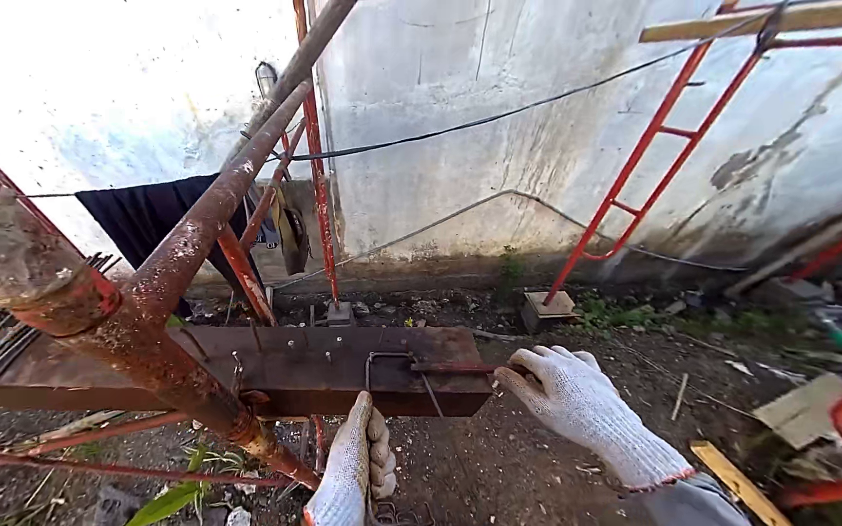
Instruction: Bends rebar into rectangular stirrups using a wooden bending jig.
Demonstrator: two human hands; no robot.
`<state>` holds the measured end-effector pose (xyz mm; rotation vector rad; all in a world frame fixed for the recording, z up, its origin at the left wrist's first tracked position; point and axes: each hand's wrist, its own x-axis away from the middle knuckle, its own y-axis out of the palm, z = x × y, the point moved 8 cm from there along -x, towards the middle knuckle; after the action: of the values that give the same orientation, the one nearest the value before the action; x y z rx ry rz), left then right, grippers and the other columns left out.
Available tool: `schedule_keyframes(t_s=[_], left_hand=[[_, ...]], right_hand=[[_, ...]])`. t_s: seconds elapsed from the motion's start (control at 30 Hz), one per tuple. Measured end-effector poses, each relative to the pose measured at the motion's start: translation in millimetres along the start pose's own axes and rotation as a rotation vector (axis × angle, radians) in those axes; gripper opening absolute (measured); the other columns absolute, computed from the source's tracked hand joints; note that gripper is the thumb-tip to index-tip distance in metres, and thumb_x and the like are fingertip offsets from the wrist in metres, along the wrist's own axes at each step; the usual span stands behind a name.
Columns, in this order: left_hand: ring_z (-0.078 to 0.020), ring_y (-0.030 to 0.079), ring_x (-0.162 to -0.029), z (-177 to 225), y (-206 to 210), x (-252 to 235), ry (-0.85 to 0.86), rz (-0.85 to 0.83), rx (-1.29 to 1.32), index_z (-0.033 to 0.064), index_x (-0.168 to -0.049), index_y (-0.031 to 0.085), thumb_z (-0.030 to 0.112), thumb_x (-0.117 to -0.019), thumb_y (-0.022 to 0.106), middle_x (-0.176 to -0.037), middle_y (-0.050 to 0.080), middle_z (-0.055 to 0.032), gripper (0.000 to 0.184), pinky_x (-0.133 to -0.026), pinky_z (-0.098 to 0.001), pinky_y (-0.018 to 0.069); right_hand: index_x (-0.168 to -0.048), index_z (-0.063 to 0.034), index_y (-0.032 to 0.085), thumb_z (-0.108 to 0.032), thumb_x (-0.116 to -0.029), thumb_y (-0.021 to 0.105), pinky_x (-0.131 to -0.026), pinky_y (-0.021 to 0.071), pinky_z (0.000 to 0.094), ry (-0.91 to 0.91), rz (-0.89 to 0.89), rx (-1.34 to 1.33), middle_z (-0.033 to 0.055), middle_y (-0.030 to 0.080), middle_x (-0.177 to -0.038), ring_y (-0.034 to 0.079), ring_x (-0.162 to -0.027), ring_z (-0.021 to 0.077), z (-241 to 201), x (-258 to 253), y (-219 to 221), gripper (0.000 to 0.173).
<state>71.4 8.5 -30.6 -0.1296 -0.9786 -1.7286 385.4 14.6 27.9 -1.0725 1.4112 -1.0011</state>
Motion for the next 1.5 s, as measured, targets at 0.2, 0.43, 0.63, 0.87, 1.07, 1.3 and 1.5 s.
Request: schedule_keyframes(t_s=[0.2, 0.43, 0.63, 0.87, 1.07, 1.3, 1.5], left_hand=[[-0.0120, 0.041, -0.039, 6, -1, 2, 0.026, 0.013, -0.118, 0.0110, -0.077, 0.047, 0.054, -0.1102, 0.025, -0.051, 0.041, -0.0002, 0.059, -0.038, -0.0266, 0.0390], [-0.0235, 0.066, -0.061, 8, 9, 1, 0.040, -0.103, -0.244, 0.0052, -0.099, 0.055, 0.057, -0.1089, 0.009, -0.083, 0.071, -0.0144, 0.070, -0.052, -0.0330, 0.0535], [-0.0431, 0.068, -0.109, -11, 35, 3, -0.137, -0.527, 0.041, 0.0070, -0.137, 0.050, 0.084, -0.0910, -0.001, -0.130, 0.065, -0.0257, 0.103, -0.082, -0.0562, 0.0594], [-0.0383, 0.073, -0.088, -7, 28, 1, -0.140, -0.535, 0.019, 0.0089, -0.115, 0.057, 0.079, -0.0956, 0.005, -0.110, 0.070, -0.0218, 0.090, -0.072, -0.0505, 0.0618], [-0.0378, 0.072, -0.090, -9, 27, 3, -0.157, -0.559, 0.034, 0.0096, -0.114, 0.059, 0.078, -0.0969, 0.005, -0.112, 0.070, -0.0218, 0.088, -0.073, -0.0492, 0.0617], [-0.0411, 0.071, -0.099, -13, 12, 4, -0.079, -0.473, -0.021, 0.0067, -0.133, 0.052, 0.074, -0.0984, 0.000, -0.125, 0.066, -0.0243, 0.092, -0.079, -0.0531, 0.0617], [-0.0228, 0.057, -0.128, 19, -61, 65, 1.049, -0.099, -0.858, 0.0193, -0.122, 0.063, 0.035, -0.1002, 0.056, -0.136, 0.060, -0.0042, 0.028, -0.105, -0.0447, 0.0513]], right_hand=[[-0.094, -0.0272, 0.071, -0.070, -0.0959, 0.039, -0.086, 0.0507, 0.0521, 0.081, -0.003, 0.087, -0.0018, 0.069, -0.086, 0.067, -0.090, 0.0224, -13, 11, -13, 0.054], [-0.086, -0.0235, 0.069, -0.058, -0.0967, 0.051, -0.079, 0.0502, 0.0522, 0.204, 0.056, 0.108, 0.0014, 0.067, -0.079, 0.066, -0.083, 0.0257, -36, 38, -22, 0.040], [-0.086, -0.0223, 0.068, -0.063, -0.0986, 0.046, -0.078, 0.0508, 0.0541, 0.360, 0.022, 0.112, 0.0030, 0.067, -0.079, 0.067, -0.083, 0.0273, -52, 60, -22, 0.047], [-0.086, -0.0198, 0.068, -0.063, -0.0991, 0.048, -0.078, 0.0506, 0.0554, 0.446, 0.041, 0.112, 0.0056, 0.067, -0.076, 0.068, -0.082, 0.0301, -73, 75, -30, 0.049], [-0.092, -0.0189, 0.070, -0.064, -0.0980, 0.047, -0.083, 0.0514, 0.0588, 0.485, 0.052, 0.100, 0.0087, 0.070, -0.083, 0.069, -0.088, 0.0333, -78, 83, -29, 0.051], [-0.091, -0.0206, 0.070, -0.062, -0.0987, 0.047, -0.074, 0.0488, 0.0550, 0.350, 0.097, -0.106, 0.0012, 0.066, -0.077, 0.065, -0.077, 0.0242, -43, 64, -15, 0.048], [-0.093, -0.0131, 0.061, -0.047, -0.0877, 0.072, -0.046, 0.0442, 0.0316, 0.533, 0.214, -0.762, -0.0047, 0.053, -0.064, 0.050, -0.052, 0.0093, -76, 142, 29, 0.036]])
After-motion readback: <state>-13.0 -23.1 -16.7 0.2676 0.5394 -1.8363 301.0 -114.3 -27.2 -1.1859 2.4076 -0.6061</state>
